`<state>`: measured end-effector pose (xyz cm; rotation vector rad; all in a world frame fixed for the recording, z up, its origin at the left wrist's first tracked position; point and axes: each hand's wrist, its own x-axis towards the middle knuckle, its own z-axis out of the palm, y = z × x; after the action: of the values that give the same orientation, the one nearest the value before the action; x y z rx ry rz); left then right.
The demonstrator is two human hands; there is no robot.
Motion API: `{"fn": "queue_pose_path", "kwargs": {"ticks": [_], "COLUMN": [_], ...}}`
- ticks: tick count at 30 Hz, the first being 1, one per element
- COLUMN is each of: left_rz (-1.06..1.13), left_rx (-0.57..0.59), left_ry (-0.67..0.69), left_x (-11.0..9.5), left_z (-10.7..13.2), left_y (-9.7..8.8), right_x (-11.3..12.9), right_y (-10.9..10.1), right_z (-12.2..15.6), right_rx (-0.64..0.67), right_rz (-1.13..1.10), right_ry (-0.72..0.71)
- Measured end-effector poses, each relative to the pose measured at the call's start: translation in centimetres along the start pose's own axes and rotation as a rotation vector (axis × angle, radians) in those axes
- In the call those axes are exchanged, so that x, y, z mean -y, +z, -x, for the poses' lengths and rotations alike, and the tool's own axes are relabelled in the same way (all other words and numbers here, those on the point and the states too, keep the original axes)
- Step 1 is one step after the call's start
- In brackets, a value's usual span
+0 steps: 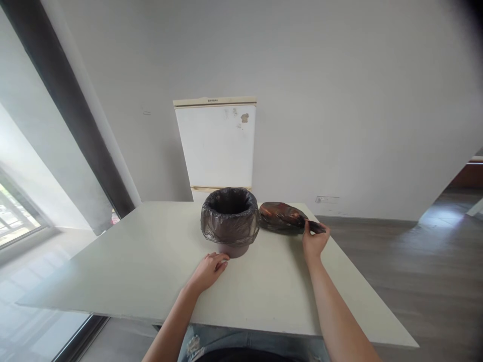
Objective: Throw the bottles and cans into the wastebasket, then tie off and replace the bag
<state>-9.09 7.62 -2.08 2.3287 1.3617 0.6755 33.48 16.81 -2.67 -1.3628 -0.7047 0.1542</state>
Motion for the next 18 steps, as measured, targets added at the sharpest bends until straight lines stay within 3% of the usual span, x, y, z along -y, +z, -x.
{"fn": "queue_pose_path", "kwargs": {"ticks": [3, 6, 9, 13, 16, 18], "left_rz": [-0.006, -0.019, -0.034, -0.015, 0.036, 0.148], "left_rx": [0.011, 0.027, 0.014, -0.032, -0.060, -0.151], "left_ry": [0.013, 0.082, 0.134, 0.147, 0.154, 0.102], "left_x": [-0.2, -0.5, -0.8, -1.0, -1.4, -2.6], "left_z": [0.1, 0.1, 0.1, 0.2, 0.2, 0.2], "left_y": [-0.1, -0.2, -0.4, -0.6, -0.7, -0.7], "right_x": [2.2, 4.8, 7.8, 12.3, 15.9, 18.0], "right_y": [-0.2, -0.2, -1.2, -4.2, -6.9, -8.3], "right_z": [1.2, 2.8, 4.1, 4.7, 4.7, 4.8], "right_rx": [0.032, 0.077, -0.017, -0.116, -0.075, 0.008], "right_rz": [0.010, -0.116, -0.186, -0.236, -0.272, -0.310], "right_ry": [-0.107, -0.048, -0.066, -0.272, -0.423, -0.446]}}
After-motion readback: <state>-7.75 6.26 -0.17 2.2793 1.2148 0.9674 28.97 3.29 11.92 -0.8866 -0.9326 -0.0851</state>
